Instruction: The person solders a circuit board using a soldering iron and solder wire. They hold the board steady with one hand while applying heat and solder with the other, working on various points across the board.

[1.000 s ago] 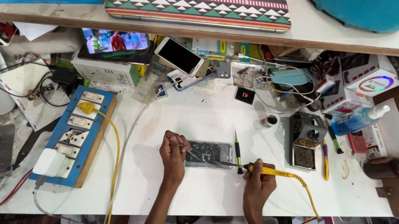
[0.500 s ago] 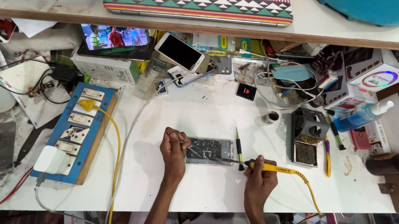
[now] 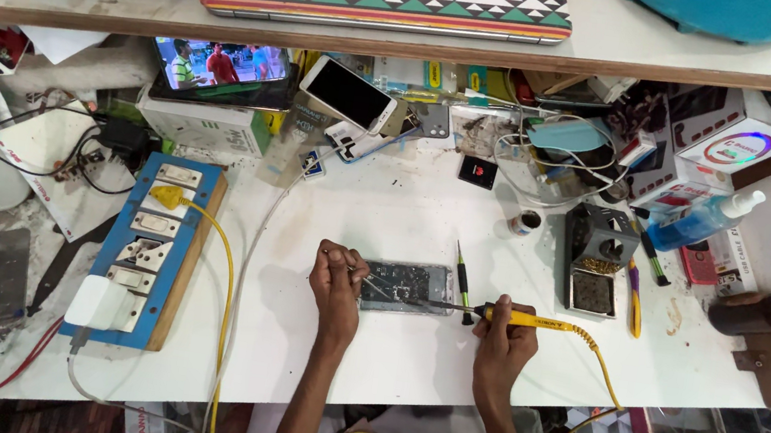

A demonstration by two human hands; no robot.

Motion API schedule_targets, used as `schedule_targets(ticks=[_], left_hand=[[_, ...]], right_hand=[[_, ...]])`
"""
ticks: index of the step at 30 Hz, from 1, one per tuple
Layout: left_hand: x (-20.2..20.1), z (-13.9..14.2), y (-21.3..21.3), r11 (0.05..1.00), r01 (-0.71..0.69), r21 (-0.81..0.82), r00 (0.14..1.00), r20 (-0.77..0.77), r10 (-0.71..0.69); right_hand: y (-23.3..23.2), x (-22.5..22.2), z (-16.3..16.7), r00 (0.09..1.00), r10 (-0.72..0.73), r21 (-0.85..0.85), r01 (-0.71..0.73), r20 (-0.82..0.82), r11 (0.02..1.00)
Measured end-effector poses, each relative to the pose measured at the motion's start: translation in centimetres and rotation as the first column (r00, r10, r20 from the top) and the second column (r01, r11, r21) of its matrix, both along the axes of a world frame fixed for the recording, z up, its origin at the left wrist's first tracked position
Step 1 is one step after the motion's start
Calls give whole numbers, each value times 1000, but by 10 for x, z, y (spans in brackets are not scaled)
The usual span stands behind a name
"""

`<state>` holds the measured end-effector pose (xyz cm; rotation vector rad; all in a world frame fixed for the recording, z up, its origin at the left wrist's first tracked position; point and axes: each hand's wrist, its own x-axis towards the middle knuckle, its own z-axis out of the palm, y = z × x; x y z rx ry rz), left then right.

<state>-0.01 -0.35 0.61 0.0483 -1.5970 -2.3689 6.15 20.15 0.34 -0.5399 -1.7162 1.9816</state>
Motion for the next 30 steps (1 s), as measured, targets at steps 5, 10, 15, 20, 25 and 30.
schedule_targets(ticks=[5, 10, 15, 20, 25, 30], left_hand=[[0, 0, -1, 1000, 7, -2, 1000, -13, -7], [1, -1, -2, 1000, 12, 20, 1000, -15, -11], [2, -3, -1, 1000, 8, 24, 1000, -24, -8], [4, -3, -1, 1000, 10, 10, 999, -40, -10], [5, 0, -1, 1000, 7, 7, 1000, -29, -7], [7, 1, -1, 1000, 19, 8, 999, -41, -18]], right_hand=[[0, 0, -1, 1000, -2, 30, 2, -4, 1000], [0, 1, -2, 1000, 0, 31, 0, -7, 1000], [-1, 1, -3, 999, 5, 62, -2, -52, 998], [-1, 4, 0, 1000, 3, 33, -2, -6, 999], [-2, 4, 3, 1000, 7, 52, -6, -16, 999], [-1, 5, 1, 1000, 12, 27, -11, -23, 1000]])
